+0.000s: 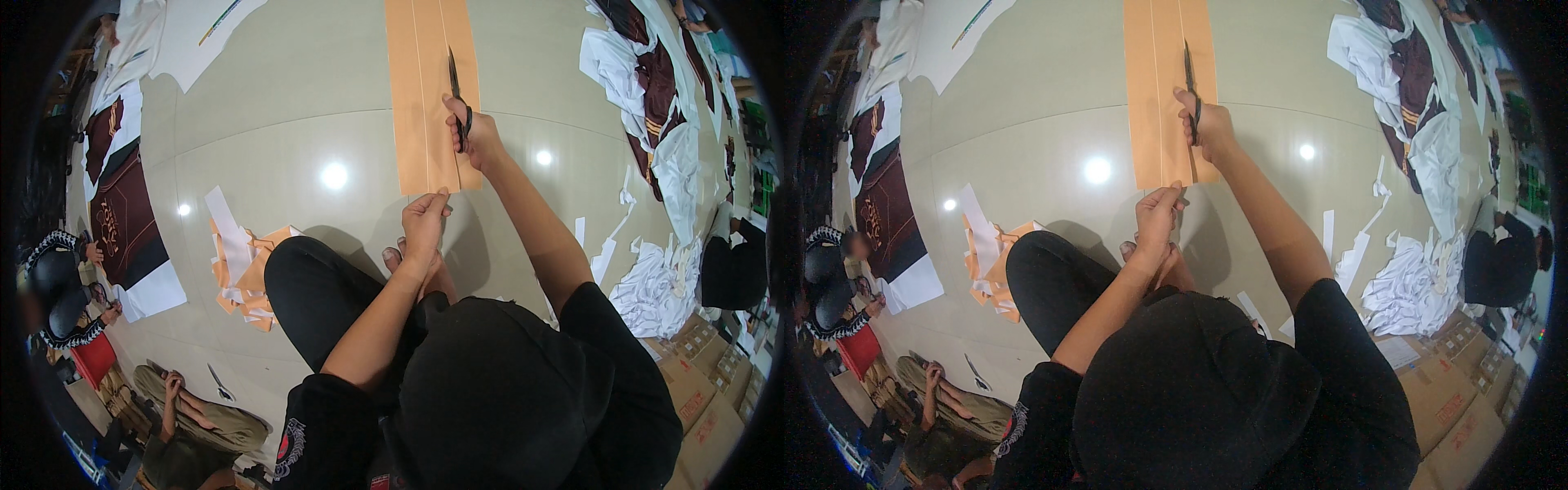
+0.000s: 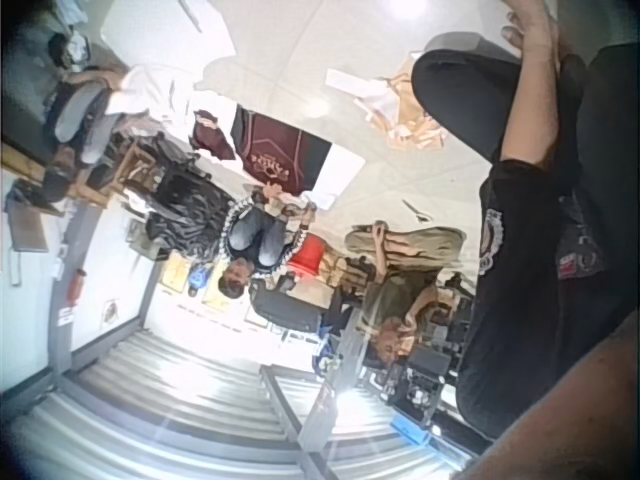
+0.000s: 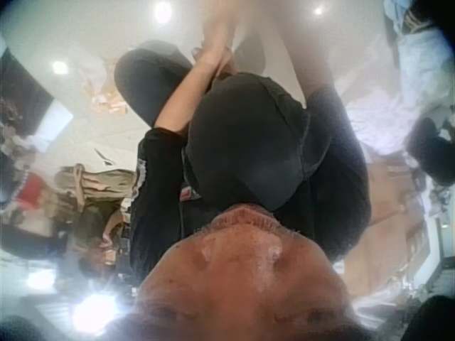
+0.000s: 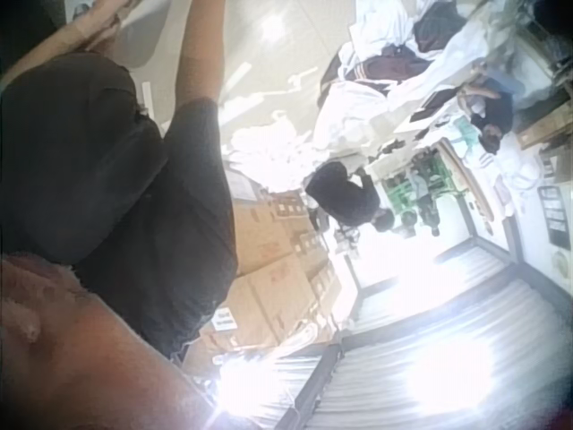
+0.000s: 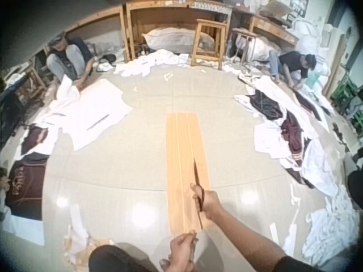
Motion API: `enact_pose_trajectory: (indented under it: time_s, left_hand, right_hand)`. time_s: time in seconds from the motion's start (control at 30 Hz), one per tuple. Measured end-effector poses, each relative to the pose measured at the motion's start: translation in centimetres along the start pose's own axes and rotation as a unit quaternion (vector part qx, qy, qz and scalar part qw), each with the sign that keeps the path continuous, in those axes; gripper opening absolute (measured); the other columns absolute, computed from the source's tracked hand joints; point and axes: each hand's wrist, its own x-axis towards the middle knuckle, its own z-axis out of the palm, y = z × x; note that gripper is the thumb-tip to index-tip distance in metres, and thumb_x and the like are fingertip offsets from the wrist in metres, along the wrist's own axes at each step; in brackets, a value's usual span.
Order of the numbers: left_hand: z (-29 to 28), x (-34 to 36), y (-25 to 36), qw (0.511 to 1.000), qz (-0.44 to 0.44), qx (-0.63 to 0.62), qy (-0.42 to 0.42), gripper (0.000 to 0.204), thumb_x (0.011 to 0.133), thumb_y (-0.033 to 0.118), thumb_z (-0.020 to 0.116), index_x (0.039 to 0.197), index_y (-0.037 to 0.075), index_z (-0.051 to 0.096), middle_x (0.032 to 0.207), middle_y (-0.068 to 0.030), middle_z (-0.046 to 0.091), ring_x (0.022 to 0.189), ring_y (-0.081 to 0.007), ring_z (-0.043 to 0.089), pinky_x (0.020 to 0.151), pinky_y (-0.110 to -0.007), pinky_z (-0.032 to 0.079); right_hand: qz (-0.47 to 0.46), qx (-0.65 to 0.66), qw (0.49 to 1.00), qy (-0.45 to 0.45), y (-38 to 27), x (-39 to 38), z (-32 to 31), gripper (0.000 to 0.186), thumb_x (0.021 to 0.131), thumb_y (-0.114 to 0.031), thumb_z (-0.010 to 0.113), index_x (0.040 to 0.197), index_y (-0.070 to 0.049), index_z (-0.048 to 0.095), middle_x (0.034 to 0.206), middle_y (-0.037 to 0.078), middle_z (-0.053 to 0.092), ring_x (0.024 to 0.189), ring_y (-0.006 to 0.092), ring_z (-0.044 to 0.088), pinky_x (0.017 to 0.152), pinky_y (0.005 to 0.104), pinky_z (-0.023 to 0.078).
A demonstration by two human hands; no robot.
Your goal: The person sits on the floor and uses scissors to cut a large sheet of orange fabric into several long strips. The person holds the fabric with one hand and cuts along pre-marked lines with the other, creating multiple uniform strips.
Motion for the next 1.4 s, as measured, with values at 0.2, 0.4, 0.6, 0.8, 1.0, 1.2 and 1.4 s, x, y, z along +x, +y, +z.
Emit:
enact_pose_trajectory:
  time_s: [0.2,0.4,0.6,0.8,1.0,1.2,1.4]
  left_hand:
    - [-0.1,0.0,0.0,1.000,-0.002,-0.007,-0.001,0.035,0.097,0.024,0.073,0.069,0.004,0.068,0.062,0.0055,0.055,0.057,-0.0044,0.038,0.055,-0.023,0.029]
    - [-0.4,0.3,-0.4,1.000,0.002,0.007,-0.012,0.028,0.098,0.027,0.071,0.079,0.006,0.071,0.064,0.0058,0.056,0.052,-0.0022,0.036,0.048,-0.021,0.026]
    - [-0.3,0.5,-0.8,1.000,0.012,0.017,-0.009,0.026,0.098,0.029,0.071,0.083,0.007,0.073,0.064,0.0061,0.056,0.050,-0.0011,0.035,0.044,-0.020,0.025]
    - [-0.4,0.4,-0.6,1.000,0.009,0.015,-0.017,0.027,0.098,0.029,0.071,0.081,0.008,0.072,0.063,0.0063,0.055,0.049,-0.0013,0.035,0.044,-0.021,0.024]
    - [-0.3,0.3,-0.6,1.000,0.007,0.009,-0.014,0.028,0.098,0.028,0.071,0.079,0.008,0.071,0.063,0.0062,0.055,0.048,-0.0013,0.034,0.044,-0.021,0.024]
    - [-0.2,0.1,-0.3,1.000,-0.004,0.011,-0.007,0.026,0.097,0.029,0.072,0.081,0.008,0.072,0.064,0.0057,0.056,0.049,-0.0014,0.034,0.044,-0.021,0.024]
    - [-0.4,0.3,-0.6,1.000,-0.007,0.017,-0.011,0.025,0.098,0.028,0.072,0.082,0.008,0.072,0.065,0.0053,0.057,0.049,-0.0014,0.035,0.045,-0.021,0.025]
  right_hand:
    - [-0.007,-0.006,1.000,-0.007,-0.6,0.7,0.3,0.048,0.079,-0.046,0.085,0.076,-0.004,0.063,0.061,0.002,0.055,0.048,0.0111,0.050,0.044,0.0265,0.040]
    - [-0.005,-0.017,1.000,-0.005,-0.6,1.1,0.4,0.043,0.081,-0.043,0.085,0.075,-0.006,0.063,0.062,0.000,0.055,0.050,0.0100,0.051,0.044,0.0261,0.040]
    - [-0.001,-0.024,1.000,-0.007,-0.5,1.1,0.6,0.040,0.084,-0.040,0.084,0.074,-0.008,0.062,0.063,-0.001,0.055,0.051,0.0095,0.051,0.046,0.0261,0.040]
    - [-0.003,-0.006,1.000,-0.009,-0.8,1.4,0.7,0.043,0.082,-0.043,0.084,0.076,-0.006,0.063,0.064,0.001,0.055,0.051,0.0100,0.050,0.047,0.0264,0.041]
    - [-0.010,0.001,1.000,-0.014,-1.8,2.6,0.8,0.048,0.080,-0.046,0.084,0.080,-0.003,0.064,0.064,0.001,0.055,0.051,0.0105,0.051,0.046,0.0266,0.040]
    - [-0.008,0.003,1.000,-0.001,-2.1,3.2,1.1,0.045,0.081,-0.044,0.085,0.079,-0.004,0.064,0.063,0.001,0.055,0.050,0.0102,0.051,0.046,0.0266,0.040]
    - [-0.008,-0.012,1.000,-0.008,-2.0,3.4,1.1,0.040,0.082,-0.039,0.085,0.077,-0.005,0.064,0.062,0.000,0.056,0.051,0.0100,0.051,0.045,0.0269,0.040]
